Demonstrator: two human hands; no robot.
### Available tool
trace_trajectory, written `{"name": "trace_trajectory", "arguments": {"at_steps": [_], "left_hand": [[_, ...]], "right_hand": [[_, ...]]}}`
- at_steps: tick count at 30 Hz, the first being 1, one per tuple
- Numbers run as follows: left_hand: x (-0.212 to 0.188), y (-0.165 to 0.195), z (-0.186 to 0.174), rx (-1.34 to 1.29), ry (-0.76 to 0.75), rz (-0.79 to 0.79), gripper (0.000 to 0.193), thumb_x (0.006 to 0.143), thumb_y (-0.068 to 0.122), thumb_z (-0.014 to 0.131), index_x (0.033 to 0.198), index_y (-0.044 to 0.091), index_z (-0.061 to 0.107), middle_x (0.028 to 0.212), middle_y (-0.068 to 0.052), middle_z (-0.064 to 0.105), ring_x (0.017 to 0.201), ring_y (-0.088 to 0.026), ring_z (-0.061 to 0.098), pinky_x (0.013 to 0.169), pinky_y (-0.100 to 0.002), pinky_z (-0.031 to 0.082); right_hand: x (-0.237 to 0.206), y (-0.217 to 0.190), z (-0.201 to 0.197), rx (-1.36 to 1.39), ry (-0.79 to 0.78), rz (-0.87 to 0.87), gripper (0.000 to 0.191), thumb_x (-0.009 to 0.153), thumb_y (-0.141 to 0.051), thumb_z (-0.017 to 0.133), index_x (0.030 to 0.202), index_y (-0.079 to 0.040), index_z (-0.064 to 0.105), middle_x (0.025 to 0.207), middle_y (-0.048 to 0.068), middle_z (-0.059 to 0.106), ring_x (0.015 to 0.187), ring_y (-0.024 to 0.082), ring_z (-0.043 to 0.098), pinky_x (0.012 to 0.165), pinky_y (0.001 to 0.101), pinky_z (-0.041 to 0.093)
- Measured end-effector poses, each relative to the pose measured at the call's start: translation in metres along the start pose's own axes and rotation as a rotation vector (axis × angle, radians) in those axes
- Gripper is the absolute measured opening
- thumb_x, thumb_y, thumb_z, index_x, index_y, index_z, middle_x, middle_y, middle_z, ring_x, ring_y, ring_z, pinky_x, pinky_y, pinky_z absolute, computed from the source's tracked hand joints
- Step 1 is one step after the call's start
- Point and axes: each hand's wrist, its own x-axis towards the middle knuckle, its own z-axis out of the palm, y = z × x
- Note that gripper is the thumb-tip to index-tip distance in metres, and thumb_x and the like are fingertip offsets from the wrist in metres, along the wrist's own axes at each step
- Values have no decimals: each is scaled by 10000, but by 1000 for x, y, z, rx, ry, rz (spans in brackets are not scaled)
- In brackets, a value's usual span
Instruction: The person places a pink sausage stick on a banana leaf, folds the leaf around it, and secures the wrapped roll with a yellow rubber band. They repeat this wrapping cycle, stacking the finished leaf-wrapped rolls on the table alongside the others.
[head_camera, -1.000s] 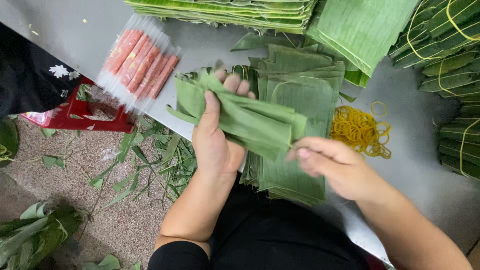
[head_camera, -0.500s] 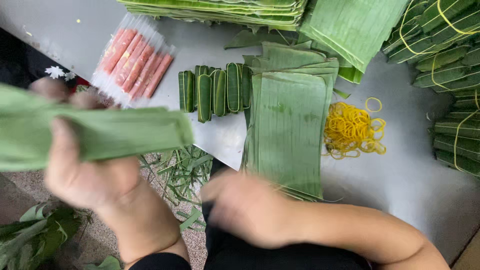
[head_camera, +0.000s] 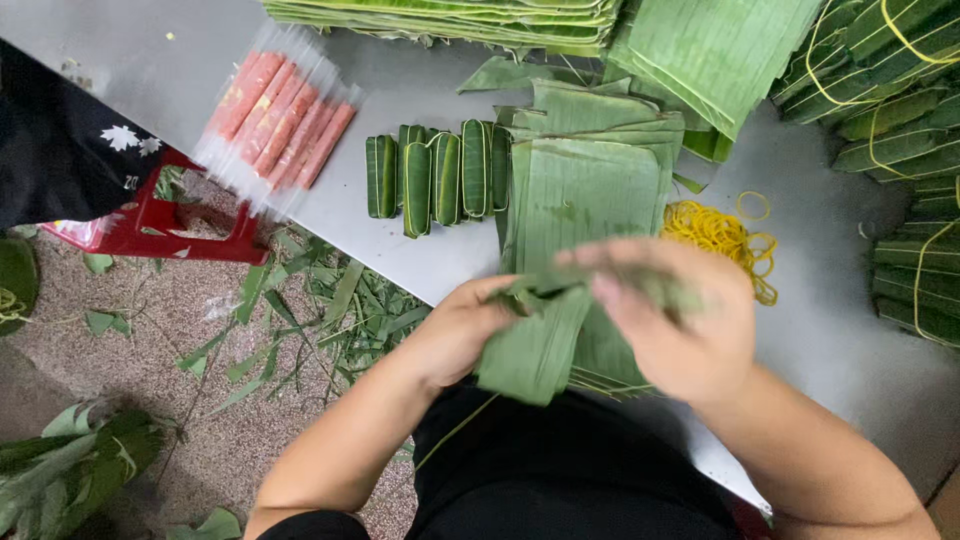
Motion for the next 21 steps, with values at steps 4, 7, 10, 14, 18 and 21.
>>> {"name": "trace_trajectory", "arguments": {"at_steps": [4,7,10,14,18,21], "left_hand": [[13,-11,5,-505,182,-65,468,1001,348,464,1272,10,642,1175,-120,730,1040,-210,700,961,-359,553],[11,-10,8,-361,155,7,396,1044,308,505,1245,10,672,1169,-97,739,1035,-185,697,935,-333,565],[3,-4,18,44,86,98,253,1069,206,606,1208,22,712,1081,-101,742,954,-179,667,859,-339,556],[-16,16,32,773,-46,240,210,931,130,663,1132,77,691,902,-123,743,825,-235,749,754,-347,578],[-33,35,44,975,-73,212,161,934,254,700,993,109,738,839,-137,728,783,-318,702,673,-389,542],[-41,47,43,1180,-42,101,281,912,372,716,876,94,738,768,-146,707,760,-351,691,646,-437,516]], "right_hand": [[-2,-1,-3,-515,-385,-497,401,809,-171,784,1197,-101,710,1241,78,727,1175,323,726,1031,483,521],[-7,3,0,-578,-457,-526,579,699,-427,824,1155,-86,716,1221,103,730,1163,340,707,1009,552,497],[-9,7,-8,-580,-231,-544,488,796,-408,823,1115,-61,696,1143,104,720,1073,322,711,924,459,565],[-11,18,-14,-877,-181,-503,350,755,-398,871,853,-92,733,650,40,593,563,261,595,505,402,450],[-19,28,-8,-818,-224,-414,309,799,-330,860,707,-136,638,573,31,510,497,256,529,480,411,398],[-22,27,-2,-544,-286,-259,186,823,-220,808,880,-79,701,701,63,610,621,256,626,568,372,475]]}}
